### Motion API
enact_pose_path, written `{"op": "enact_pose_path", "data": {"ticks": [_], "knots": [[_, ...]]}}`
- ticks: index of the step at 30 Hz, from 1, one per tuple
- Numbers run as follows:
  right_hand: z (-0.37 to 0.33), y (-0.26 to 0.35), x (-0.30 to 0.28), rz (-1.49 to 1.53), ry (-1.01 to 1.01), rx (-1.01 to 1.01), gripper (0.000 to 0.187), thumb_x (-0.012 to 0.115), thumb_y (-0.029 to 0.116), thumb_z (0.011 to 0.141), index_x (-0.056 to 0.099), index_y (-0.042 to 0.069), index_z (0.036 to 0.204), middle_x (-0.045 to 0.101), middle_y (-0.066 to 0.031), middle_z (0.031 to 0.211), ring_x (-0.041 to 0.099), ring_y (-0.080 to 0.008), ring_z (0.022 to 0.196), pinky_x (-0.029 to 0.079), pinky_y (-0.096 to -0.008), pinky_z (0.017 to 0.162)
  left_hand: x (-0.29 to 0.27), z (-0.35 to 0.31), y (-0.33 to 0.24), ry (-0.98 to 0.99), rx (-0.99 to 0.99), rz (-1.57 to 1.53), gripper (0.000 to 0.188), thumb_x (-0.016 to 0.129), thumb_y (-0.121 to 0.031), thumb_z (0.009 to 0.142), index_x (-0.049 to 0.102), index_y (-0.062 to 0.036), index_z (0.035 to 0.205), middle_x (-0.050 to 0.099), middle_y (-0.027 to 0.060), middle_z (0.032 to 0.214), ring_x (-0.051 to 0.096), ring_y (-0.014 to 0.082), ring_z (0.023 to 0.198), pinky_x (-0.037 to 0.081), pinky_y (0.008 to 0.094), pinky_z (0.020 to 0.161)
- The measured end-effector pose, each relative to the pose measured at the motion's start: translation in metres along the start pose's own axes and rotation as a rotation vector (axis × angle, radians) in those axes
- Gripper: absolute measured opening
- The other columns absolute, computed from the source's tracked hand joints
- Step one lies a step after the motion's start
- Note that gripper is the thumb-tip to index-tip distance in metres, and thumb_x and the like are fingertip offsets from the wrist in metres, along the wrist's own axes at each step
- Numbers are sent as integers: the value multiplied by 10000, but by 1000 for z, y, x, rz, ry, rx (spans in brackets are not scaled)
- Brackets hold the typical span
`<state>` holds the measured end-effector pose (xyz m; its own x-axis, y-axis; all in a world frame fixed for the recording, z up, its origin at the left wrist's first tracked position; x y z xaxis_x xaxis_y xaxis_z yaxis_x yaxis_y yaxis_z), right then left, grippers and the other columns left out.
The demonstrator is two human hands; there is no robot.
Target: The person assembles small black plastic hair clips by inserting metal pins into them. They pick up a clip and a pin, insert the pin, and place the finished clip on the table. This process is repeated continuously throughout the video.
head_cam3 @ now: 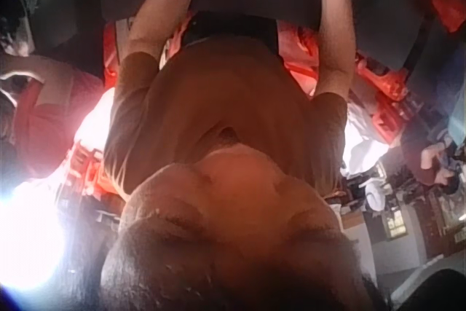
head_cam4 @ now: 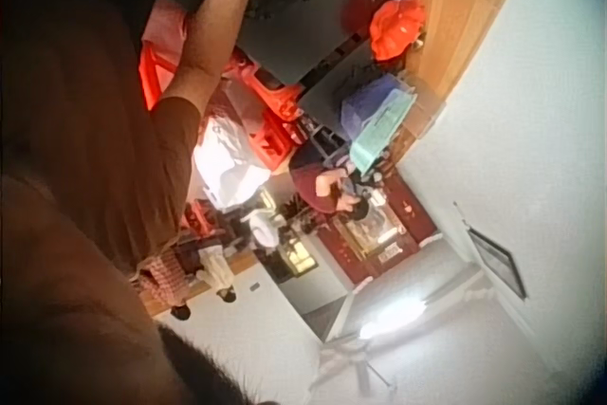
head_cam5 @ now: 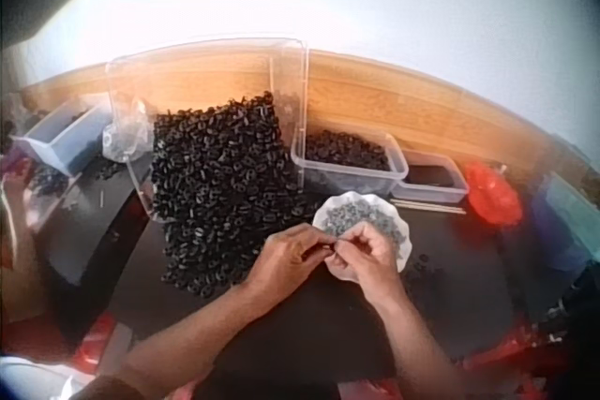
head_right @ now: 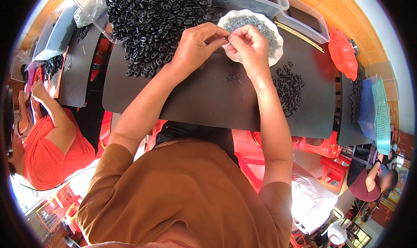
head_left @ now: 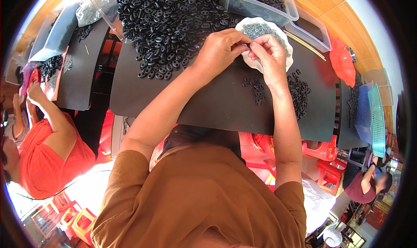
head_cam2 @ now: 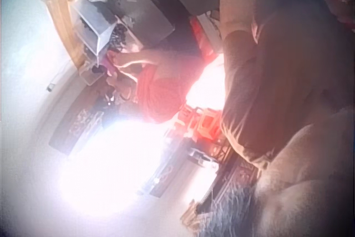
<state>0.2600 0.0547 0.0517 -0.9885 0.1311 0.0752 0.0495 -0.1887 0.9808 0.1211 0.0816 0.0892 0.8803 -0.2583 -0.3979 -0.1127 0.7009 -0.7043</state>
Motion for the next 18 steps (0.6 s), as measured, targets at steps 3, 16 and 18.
{"op": "enact_pose_path", "data": {"ticks": [3,16,18], "knots": [[1,3,0,17,22,-21,49,652,67,939,620,34,924,649,-24,831,614,-69,726,500,-217,672,-3,1,11,-12,-70,-63,169,736,-79,866,717,-29,1026,709,45,917,650,117,752,536,259,696],[-3,33,-1,-438,-28,-265,16,622,20,933,607,15,932,653,-24,827,640,-96,727,513,-247,670,38,-18,60,93,-650,-1004,162,683,-120,945,684,-5,1059,706,72,965,678,126,890,569,248,792],[-4,37,1,-486,-28,-286,14,622,11,927,608,12,925,655,-31,816,646,-102,719,514,-252,660,39,-19,61,96,-657,-1001,143,693,-110,936,684,-13,1041,706,68,965,681,128,895,571,247,791]]}}
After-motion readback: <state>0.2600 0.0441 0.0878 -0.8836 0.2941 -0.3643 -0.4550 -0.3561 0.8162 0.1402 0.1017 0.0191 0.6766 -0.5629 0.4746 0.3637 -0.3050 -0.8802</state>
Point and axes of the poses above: each hand's wrist, its own z-axis towards the middle knuckle, its own x-axis out of the palm, y = z × x, the point moved 10 cm from there along z, towards the middle knuckle
